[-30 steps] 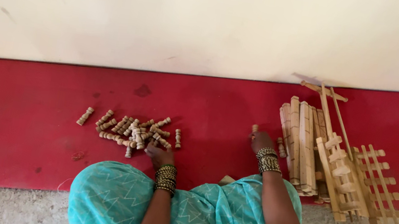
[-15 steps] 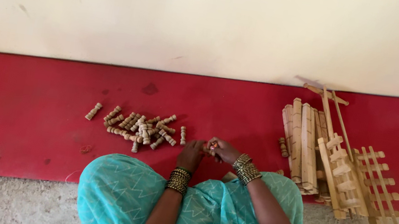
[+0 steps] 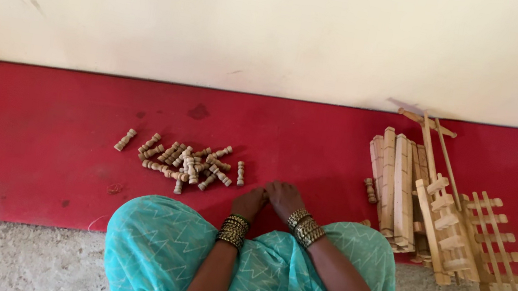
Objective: The person sits on the floor and handles small wooden dowel-like pieces, arranging them into piles. Then the person picks up a small wooden frame and inserts the dowels into its slots, assembling the structure.
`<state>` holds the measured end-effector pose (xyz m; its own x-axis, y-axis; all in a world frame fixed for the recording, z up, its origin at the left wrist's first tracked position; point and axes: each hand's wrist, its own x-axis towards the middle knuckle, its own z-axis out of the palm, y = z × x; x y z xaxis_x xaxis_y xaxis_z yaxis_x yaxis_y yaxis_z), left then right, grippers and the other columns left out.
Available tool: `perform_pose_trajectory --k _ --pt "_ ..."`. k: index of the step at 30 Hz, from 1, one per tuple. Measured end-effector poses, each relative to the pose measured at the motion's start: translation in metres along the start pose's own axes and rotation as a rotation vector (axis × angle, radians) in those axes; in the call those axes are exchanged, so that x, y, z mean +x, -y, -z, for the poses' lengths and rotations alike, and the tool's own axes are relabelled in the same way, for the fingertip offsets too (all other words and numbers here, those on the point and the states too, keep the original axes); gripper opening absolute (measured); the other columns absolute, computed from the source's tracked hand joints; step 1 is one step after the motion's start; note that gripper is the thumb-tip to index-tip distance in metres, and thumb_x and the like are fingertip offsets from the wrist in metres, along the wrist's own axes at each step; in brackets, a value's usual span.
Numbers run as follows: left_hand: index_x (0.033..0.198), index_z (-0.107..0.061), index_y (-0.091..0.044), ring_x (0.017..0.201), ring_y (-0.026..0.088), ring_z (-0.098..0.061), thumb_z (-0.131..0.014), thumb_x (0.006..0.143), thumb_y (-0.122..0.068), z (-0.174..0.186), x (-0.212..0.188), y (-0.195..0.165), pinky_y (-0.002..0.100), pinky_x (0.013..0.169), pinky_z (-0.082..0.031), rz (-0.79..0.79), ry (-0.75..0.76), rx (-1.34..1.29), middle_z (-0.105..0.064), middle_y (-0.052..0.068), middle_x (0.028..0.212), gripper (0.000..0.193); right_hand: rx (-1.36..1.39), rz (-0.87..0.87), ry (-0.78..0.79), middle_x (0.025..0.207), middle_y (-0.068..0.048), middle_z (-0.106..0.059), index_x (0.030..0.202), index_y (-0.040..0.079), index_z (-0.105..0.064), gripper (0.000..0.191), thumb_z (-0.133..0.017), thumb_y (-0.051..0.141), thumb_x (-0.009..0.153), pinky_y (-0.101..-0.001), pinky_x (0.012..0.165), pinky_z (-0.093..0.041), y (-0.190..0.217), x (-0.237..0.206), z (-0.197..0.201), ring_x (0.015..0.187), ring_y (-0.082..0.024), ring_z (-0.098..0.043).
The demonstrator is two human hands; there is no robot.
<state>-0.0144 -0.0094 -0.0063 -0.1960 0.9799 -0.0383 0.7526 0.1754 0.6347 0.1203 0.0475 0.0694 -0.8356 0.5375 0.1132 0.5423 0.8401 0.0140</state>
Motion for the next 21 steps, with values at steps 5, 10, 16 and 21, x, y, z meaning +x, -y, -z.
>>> perform_pose_trajectory --k 5,10,16,21 --pt "0.105 -0.060 -0.013 0.086 0.031 -0.069 -0.059 0.101 -0.037 0.001 -0.006 -0.007 0.047 0.067 -0.056 -0.245 -0.129 0.140 -0.068 0.009 0.096 0.024 0.113 -0.186 0.167 0.090 -0.017 -0.073 0.090 0.007 -0.070 0.015 -0.065 0.021 0.092 -0.0510 0.069 -0.057 -0.012 -0.001 -0.005 0.083 -0.034 -0.071" --pt "0.102 -0.061 -0.018 0.086 0.025 -0.065 -0.064 0.092 -0.018 0.012 -0.017 -0.022 0.040 0.067 -0.057 -0.545 -0.355 0.233 -0.065 0.002 0.096 0.010 0.475 -0.289 0.481 0.078 -0.016 -0.072 0.088 0.005 -0.076 0.027 -0.070 0.032 0.090 -0.0457 0.062 -0.056 -0.029 -0.005 0.002 0.069 -0.031 -0.070" --pt "0.109 -0.066 -0.022 0.083 0.024 -0.062 -0.064 0.088 -0.019 0.006 -0.017 -0.017 0.042 0.069 -0.055 -0.616 -0.571 0.255 -0.065 0.002 0.093 0.021 0.911 -0.352 0.693 0.082 -0.011 -0.076 0.102 0.003 -0.078 0.039 -0.053 0.033 0.104 -0.0341 0.057 -0.059 -0.049 -0.009 0.020 0.065 -0.019 -0.071" --pt "0.111 -0.064 -0.020 0.090 0.028 -0.067 -0.058 0.093 -0.020 -0.012 -0.006 0.006 0.046 0.069 -0.056 -0.351 -0.377 0.361 -0.069 0.004 0.099 0.019 1.089 -0.343 0.736 0.109 -0.007 -0.074 0.136 0.021 -0.051 0.043 -0.055 0.028 0.094 -0.0367 0.060 -0.062 -0.065 -0.011 0.029 0.070 -0.019 -0.074"
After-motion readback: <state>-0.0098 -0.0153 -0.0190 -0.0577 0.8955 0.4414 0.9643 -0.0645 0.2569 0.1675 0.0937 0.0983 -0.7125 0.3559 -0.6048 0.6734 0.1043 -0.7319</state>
